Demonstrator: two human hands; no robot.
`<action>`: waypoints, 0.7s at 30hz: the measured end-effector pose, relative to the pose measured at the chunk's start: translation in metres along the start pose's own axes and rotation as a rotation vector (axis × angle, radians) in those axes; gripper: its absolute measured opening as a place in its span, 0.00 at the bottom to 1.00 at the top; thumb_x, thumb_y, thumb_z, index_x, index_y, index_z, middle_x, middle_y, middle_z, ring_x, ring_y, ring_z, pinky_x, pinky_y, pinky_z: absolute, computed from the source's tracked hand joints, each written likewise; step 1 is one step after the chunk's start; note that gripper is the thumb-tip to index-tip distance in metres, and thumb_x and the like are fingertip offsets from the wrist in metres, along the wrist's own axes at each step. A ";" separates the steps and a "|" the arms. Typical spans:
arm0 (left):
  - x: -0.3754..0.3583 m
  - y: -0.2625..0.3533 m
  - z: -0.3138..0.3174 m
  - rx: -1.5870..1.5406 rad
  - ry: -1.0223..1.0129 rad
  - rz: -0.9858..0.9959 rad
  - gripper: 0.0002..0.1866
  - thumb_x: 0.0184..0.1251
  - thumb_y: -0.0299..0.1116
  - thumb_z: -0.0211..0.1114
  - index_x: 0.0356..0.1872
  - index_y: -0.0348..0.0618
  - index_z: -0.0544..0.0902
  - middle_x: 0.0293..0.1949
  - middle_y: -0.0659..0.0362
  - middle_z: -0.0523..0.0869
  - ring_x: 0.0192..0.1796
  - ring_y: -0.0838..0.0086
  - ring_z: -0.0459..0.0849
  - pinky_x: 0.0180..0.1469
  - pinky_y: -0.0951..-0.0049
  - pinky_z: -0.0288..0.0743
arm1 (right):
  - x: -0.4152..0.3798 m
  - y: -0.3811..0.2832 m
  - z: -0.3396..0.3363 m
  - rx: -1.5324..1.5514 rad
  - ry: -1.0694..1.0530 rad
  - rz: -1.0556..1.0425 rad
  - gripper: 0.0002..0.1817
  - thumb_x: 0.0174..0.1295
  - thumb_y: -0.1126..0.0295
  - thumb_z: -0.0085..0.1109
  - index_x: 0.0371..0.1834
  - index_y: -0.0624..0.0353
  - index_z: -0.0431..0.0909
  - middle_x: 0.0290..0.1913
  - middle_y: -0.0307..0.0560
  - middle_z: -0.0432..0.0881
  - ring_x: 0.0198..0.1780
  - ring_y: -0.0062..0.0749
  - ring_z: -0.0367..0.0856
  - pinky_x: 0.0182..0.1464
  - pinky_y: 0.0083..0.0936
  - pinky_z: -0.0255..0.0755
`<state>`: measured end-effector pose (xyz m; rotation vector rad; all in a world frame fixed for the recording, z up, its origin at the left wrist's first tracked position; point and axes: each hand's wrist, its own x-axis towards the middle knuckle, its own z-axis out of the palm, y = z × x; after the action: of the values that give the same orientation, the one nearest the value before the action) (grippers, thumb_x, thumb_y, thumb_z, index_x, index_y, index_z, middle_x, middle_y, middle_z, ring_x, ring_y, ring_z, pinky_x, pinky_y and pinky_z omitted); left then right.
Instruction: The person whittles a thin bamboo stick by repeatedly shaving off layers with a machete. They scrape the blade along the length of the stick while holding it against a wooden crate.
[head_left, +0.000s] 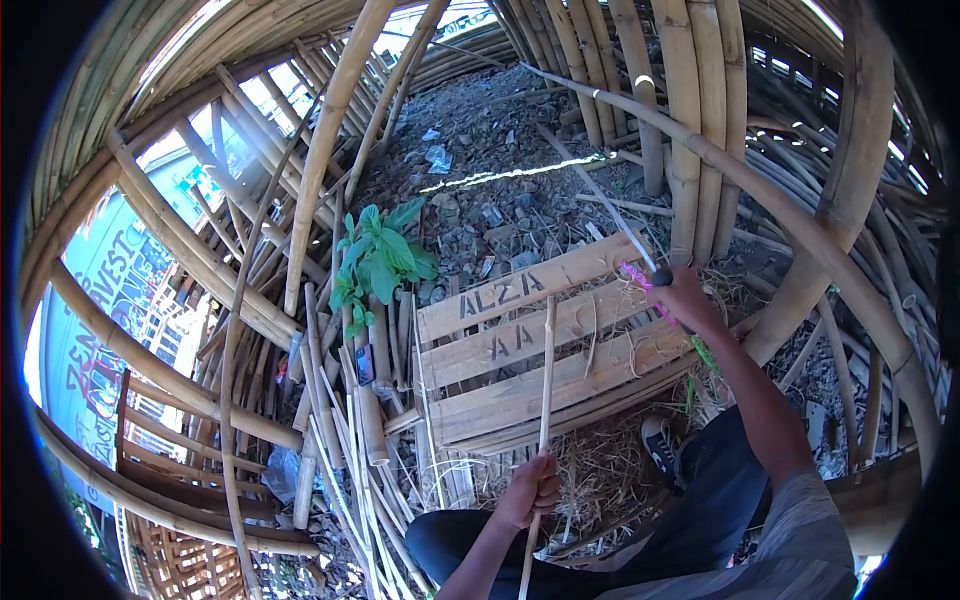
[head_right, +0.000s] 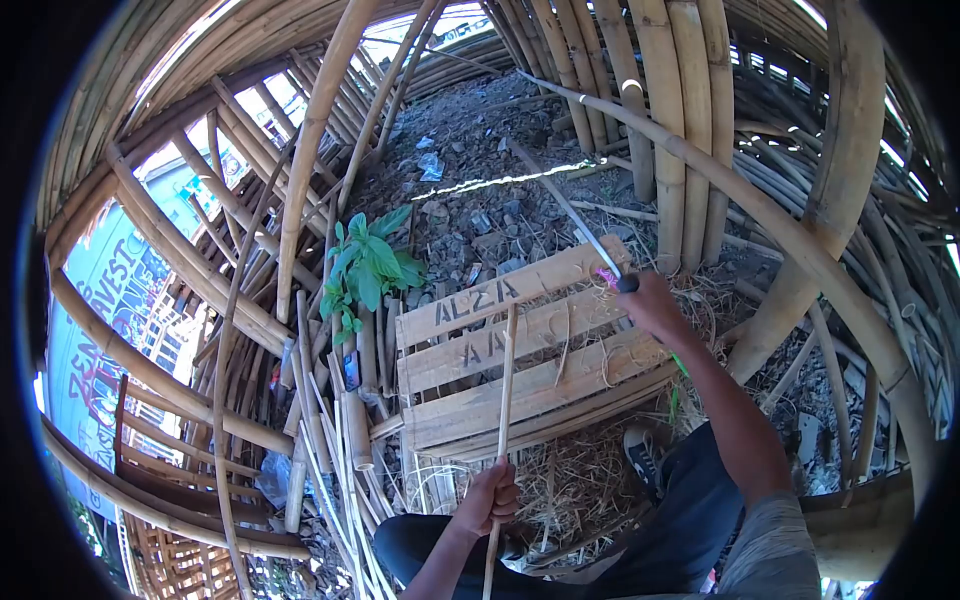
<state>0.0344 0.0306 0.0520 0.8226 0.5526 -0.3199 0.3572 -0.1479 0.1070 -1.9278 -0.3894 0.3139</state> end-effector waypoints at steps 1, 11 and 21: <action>0.000 0.001 0.002 -0.022 -0.022 -0.012 0.23 0.72 0.57 0.41 0.21 0.56 0.59 0.14 0.73 0.52 0.13 0.86 0.47 0.13 0.82 0.39 | -0.009 0.001 0.009 -0.193 -0.004 -0.165 0.08 0.45 0.70 0.60 0.21 0.65 0.77 0.15 0.46 0.75 0.16 0.33 0.76 0.22 0.32 0.69; -0.005 0.004 -0.002 -0.064 -0.050 -0.035 0.22 0.73 0.55 0.40 0.21 0.56 0.59 0.13 0.73 0.51 0.12 0.87 0.46 0.12 0.82 0.38 | -0.085 -0.003 0.079 -0.709 -0.360 -0.537 0.13 0.41 0.62 0.61 0.28 0.58 0.80 0.22 0.54 0.80 0.28 0.48 0.82 0.35 0.41 0.77; -0.008 0.012 0.004 -0.026 -0.017 -0.059 0.22 0.73 0.55 0.40 0.21 0.56 0.59 0.13 0.74 0.51 0.12 0.88 0.45 0.12 0.83 0.36 | -0.056 -0.003 0.083 -0.822 -0.338 -0.438 0.12 0.40 0.64 0.61 0.28 0.57 0.80 0.27 0.53 0.82 0.34 0.46 0.83 0.38 0.40 0.76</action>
<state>0.0352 0.0357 0.0663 0.7790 0.5643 -0.3728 0.2729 -0.1007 0.0806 -2.4956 -1.3018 0.1971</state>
